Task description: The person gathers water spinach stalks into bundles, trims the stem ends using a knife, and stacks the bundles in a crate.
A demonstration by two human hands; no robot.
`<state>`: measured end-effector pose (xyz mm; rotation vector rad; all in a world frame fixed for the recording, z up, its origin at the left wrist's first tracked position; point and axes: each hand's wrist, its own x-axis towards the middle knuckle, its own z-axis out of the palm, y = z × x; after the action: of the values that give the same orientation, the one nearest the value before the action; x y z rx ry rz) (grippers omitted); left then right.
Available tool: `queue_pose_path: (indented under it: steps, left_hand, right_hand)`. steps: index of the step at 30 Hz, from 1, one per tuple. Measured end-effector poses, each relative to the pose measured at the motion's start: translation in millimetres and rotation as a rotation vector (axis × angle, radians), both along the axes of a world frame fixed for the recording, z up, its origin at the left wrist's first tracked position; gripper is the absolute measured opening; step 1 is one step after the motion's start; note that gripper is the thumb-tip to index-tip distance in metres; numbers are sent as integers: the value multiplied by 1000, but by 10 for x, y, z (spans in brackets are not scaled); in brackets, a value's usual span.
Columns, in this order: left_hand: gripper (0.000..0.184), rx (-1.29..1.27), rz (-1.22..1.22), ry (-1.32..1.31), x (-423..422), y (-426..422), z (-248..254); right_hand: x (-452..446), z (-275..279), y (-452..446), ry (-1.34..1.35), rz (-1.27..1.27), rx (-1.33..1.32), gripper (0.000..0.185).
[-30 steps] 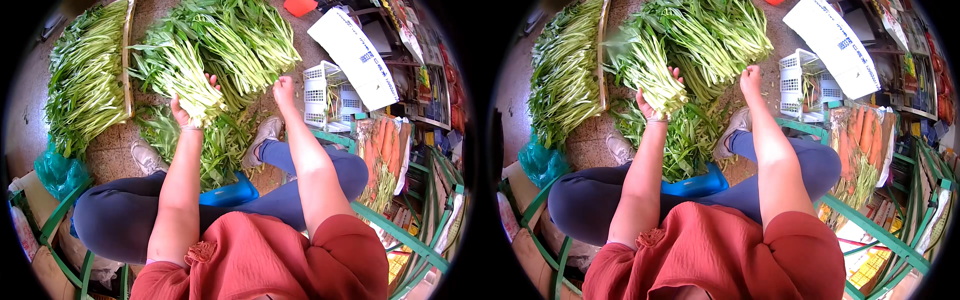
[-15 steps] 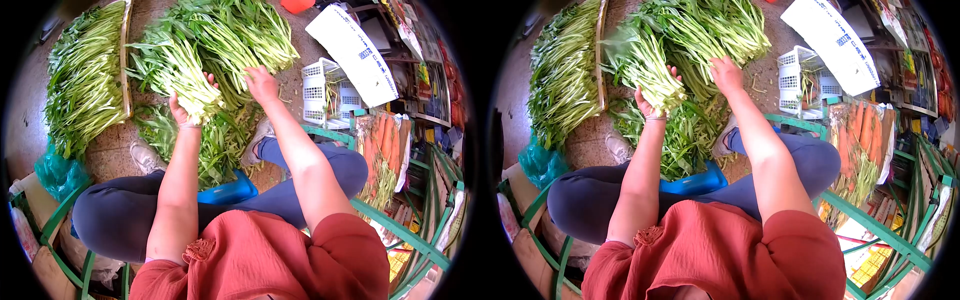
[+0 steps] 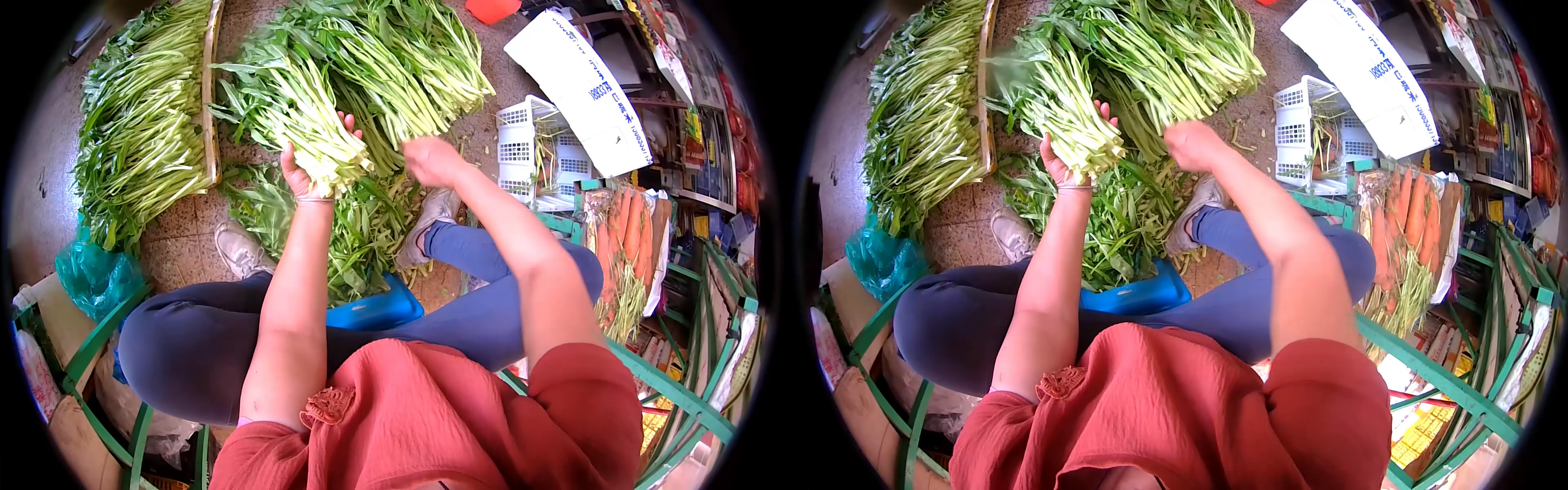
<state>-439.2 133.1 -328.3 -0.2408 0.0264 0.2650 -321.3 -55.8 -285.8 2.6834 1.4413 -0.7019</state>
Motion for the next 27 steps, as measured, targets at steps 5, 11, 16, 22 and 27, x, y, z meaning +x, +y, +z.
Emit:
queue_pose_path:
  steps: [5, 11, 16, 22, 27]
  left_hand:
    - [80, 5, 12, 6, -15, 8, 35]
    - [80, 60, -60, 36, -38, 7, 53]
    - [75, 39, -77, 115, -3, -54, -65]
    - [79, 130, -40, 160, 81, -127, -42]
    - [81, 118, -95, 98, 78, -88, -46]
  right_hand:
    - [-91, 117, 73, -171, -130, 115, 29]
    - [15, -304, 495, -552, -334, 68, 20]
    - [-47, -92, 562, 238, -845, 418, 13]
    - [-215, 133, 587, 724, -980, 545, 8]
    - [-77, 52, 503, 682, -807, 363, 22]
